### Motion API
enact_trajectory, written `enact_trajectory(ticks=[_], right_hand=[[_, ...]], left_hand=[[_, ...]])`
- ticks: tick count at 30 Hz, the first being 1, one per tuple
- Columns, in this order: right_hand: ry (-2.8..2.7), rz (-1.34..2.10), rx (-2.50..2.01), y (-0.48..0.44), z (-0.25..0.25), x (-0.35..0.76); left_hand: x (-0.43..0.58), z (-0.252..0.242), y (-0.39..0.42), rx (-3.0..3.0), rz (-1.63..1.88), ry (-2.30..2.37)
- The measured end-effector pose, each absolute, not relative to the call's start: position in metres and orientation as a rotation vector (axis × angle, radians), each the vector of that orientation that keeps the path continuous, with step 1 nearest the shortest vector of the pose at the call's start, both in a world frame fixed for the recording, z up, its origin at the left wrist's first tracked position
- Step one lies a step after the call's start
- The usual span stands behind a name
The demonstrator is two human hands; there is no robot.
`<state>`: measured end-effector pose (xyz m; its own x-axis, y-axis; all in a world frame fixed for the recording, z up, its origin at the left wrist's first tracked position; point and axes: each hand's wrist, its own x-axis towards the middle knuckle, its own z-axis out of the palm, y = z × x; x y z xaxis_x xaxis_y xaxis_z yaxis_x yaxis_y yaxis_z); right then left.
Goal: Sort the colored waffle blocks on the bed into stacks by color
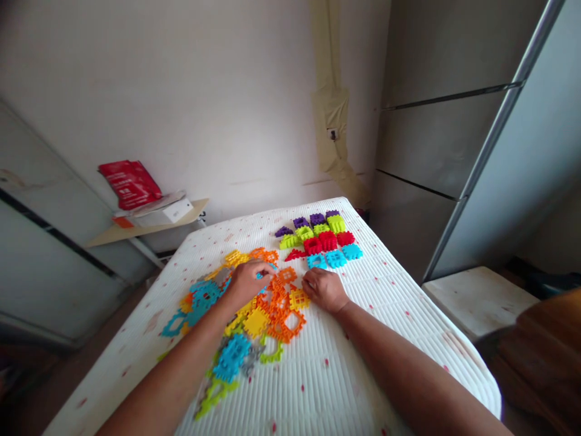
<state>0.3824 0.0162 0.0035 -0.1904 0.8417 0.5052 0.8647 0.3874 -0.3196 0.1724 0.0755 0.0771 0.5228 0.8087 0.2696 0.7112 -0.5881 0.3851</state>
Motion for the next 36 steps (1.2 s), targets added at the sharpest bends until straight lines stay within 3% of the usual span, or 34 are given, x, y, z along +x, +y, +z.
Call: enact_trajectory(ticks=[5, 16, 23, 29, 36], right_hand=[[-2.022, -0.06, -1.461, 0.017, 0.003, 0.382], [-2.022, -0.089, -1.487, 0.017, 0.002, 0.379], [-2.011, -0.094, -1.502, 0.016, 0.004, 0.378], [-2.017, -0.076, -1.521, 0.017, 0.004, 0.378], [-1.979, -0.015, -1.498, 0.018, 0.004, 0.378]], left_hand=[[0.135, 0.077, -0.003, 2.674, 0.335, 0.921], [0.136, 0.039, -0.042, 2.899, 0.169, 1.086], [0.134, 0.042, -0.021, 2.708, 0.552, 1.167], [0.124, 0.047, 0.021, 1.976, 0.949, 1.32], [0.131, 0.043, 0.042, 1.235, 1.092, 1.218]])
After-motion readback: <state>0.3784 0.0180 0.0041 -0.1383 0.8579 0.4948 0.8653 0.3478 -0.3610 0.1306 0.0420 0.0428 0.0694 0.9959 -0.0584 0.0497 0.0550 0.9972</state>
